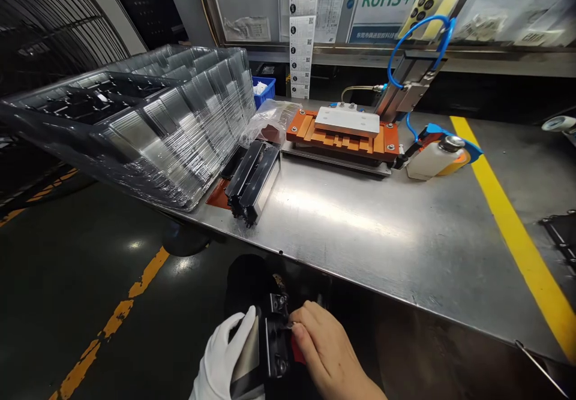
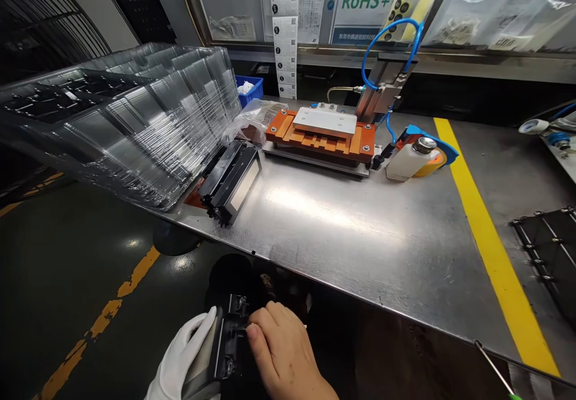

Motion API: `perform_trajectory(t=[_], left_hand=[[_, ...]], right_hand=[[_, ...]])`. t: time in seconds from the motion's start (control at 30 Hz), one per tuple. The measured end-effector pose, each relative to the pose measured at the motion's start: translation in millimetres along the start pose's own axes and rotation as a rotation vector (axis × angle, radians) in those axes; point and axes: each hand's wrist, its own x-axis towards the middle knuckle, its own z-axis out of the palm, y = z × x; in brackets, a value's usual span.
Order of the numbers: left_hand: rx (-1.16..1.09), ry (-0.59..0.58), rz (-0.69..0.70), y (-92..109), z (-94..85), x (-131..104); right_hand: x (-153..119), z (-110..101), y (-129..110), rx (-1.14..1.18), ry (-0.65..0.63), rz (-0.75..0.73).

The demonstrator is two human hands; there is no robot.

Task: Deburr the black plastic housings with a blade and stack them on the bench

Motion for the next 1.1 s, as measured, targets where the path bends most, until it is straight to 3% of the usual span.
perform_trajectory(t=[0.17, 0.3, 0.4, 0.57, 0.67, 0.77, 0.87, 0.93, 1.1], left_hand=[[-0.002, -0.044, 0.005, 2, 0.3, -2], [0.011, -0.044, 0.031, 1, -0.7, -2], [0.019, -0.015, 0.060, 2, -1.9, 1], [0.051, 0.081, 0.072, 14, -11.6, 11], [0.052, 0.075, 0.038, 23, -21.6, 18], [0.121, 0.067, 0.045, 25, -29.5, 24], [0.263, 0.064, 0.066, 20, -33.6, 30], [0.340, 0.063, 0.090, 17, -35.3, 34], [0.392, 0.079, 0.152, 15, -38.8, 40]], right_hand=[[4, 6, 7, 0.299, 0.132, 0.242], [5, 5, 7, 0.402, -0.022, 0.305], [0, 8, 13, 0.516, 0.043, 0.451], [-12, 18, 54, 0.663, 0.324, 0.583], [-22, 22, 83, 0.544, 0.320, 0.658], [-35, 25, 93, 0.496, 0.234, 0.715], [-45, 27, 74, 0.505, 0.096, 0.705], [-46, 26, 50, 0.490, -0.007, 0.587], [-30, 20, 6, 0.397, -0.053, 0.325]])
